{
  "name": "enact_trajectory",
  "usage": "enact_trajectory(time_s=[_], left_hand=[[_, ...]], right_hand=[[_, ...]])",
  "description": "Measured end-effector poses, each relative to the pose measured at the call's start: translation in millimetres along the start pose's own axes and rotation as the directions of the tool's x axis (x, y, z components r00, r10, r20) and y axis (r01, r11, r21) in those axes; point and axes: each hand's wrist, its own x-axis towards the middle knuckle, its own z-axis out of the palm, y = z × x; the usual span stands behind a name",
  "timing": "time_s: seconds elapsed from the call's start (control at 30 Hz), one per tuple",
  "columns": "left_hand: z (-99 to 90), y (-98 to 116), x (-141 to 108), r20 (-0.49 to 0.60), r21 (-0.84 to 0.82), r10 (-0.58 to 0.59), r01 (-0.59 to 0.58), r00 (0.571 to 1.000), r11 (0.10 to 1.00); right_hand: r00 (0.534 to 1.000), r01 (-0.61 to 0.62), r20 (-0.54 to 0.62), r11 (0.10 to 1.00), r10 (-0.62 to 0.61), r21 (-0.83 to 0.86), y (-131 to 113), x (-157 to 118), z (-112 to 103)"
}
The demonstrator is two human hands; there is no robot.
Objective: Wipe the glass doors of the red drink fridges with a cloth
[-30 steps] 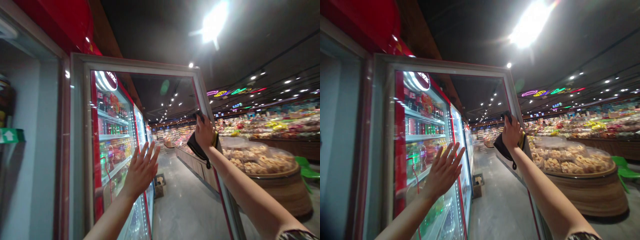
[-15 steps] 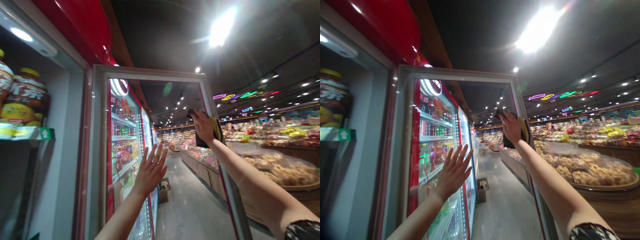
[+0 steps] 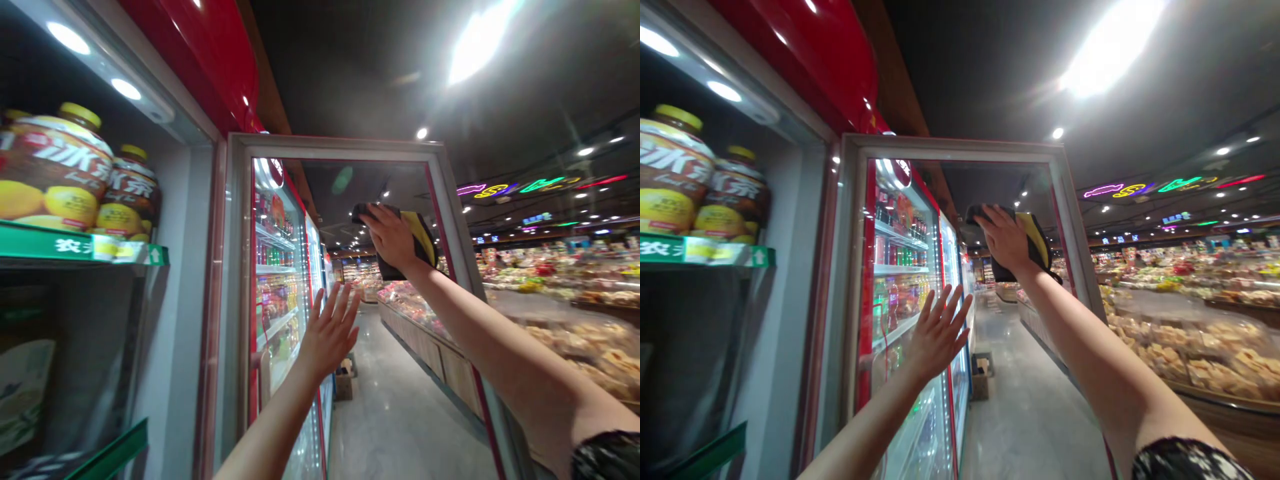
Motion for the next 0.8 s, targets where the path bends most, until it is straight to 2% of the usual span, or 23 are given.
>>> enact_trajectory(time_s=[0.03,0.07,0.1,0.13,0.17,0.2,0.27,0.3,0.33,0.4,0.47,0.53,0.6,0.67,0.7,0.73,0.77,0.8], left_hand=[[0.6,0.2,-0.4,0.006,0.001,0.000,0.000,1.000,1.000],[1.2,0.3,-1.0,0.012,0.002,0.000,0.000,1.000,1.000],[1.9,0.4,-1.8,0.017,0.002,0.002,-0.002,1.000,1.000],[2.5,0.5,-2.6,0.021,0.001,0.004,-0.004,1.000,1.000],[3.0,0.6,-3.5,0.025,0.000,0.004,-0.004,1.000,1.000],[3.4,0.9,-4.4,0.027,0.000,0.002,-0.002,1.000,1.000],[4.1,1.8,-5.8,0.032,0.004,-0.003,0.003,0.999,1.000],[4.4,2.4,-6.3,0.034,0.007,-0.006,0.005,0.999,1.000],[4.7,3.1,-6.6,0.035,0.010,-0.007,0.007,0.999,1.000],[5.1,4.5,-7.2,0.035,0.013,-0.010,0.009,0.999,1.000],[5.2,5.7,-7.7,0.041,0.011,-0.015,0.014,0.999,1.000],[5.1,6.9,-8.5,0.056,0.006,-0.020,0.020,0.998,1.000],[4.4,8.0,-9.1,0.064,0.004,-0.021,0.021,0.998,1.000],[3.7,9.1,-9.4,0.063,0.008,-0.026,0.026,0.998,1.000],[3.5,9.5,-9.4,0.060,0.009,-0.030,0.029,0.998,1.000],[3.6,9.8,-9.4,0.055,0.006,-0.031,0.030,0.998,1.000],[4.1,9.9,-9.5,0.051,0.001,-0.031,0.031,0.998,1.000],[5.0,9.9,-9.8,0.045,-0.006,-0.029,0.029,0.999,1.000]], right_hand=[[0.993,-0.116,-0.041,0.993,0.115,-0.010,-7.3,8.2,2.4],[0.981,-0.182,-0.064,0.983,0.181,-0.017,-17.1,14.8,4.2],[0.981,-0.186,-0.061,0.982,0.185,-0.022,-27.8,18.9,4.9],[0.992,-0.122,-0.031,0.992,0.122,-0.022,-37.5,20.3,4.5],[1.000,0.003,0.018,1.000,-0.003,-0.010,-44.6,19.2,3.2],[0.984,0.160,0.071,0.987,-0.161,0.015,-48.3,16.6,1.5],[0.898,0.411,0.136,0.908,-0.418,0.079,-45.1,11.3,-0.8],[0.875,0.455,0.137,0.885,-0.465,0.098,-40.6,10.6,-0.4],[0.883,0.444,0.120,0.890,-0.454,0.103,-36.5,12.0,1.3],[0.951,0.298,0.053,0.950,-0.304,0.093,-35.9,20.3,7.6],[0.993,0.116,-0.013,0.989,-0.116,0.086,-50.4,31.0,15.0],[0.998,0.057,-0.036,0.994,-0.054,0.093,-74.9,38.7,20.4],[0.979,0.204,-0.007,0.971,-0.205,0.121,-97.7,43.0,22.5],[0.897,0.430,0.028,0.887,-0.440,0.169,-111.2,47.8,22.4],[0.855,0.503,0.034,0.843,-0.518,0.189,-114.8,51.9,22.2],[0.837,0.530,0.032,0.823,-0.547,0.202,-117.6,57.0,22.1],[0.848,0.514,0.023,0.832,-0.529,0.208,-120.8,63.0,22.4],[0.881,0.460,0.011,0.863,-0.472,0.210,-125.4,69.0,23.0]])
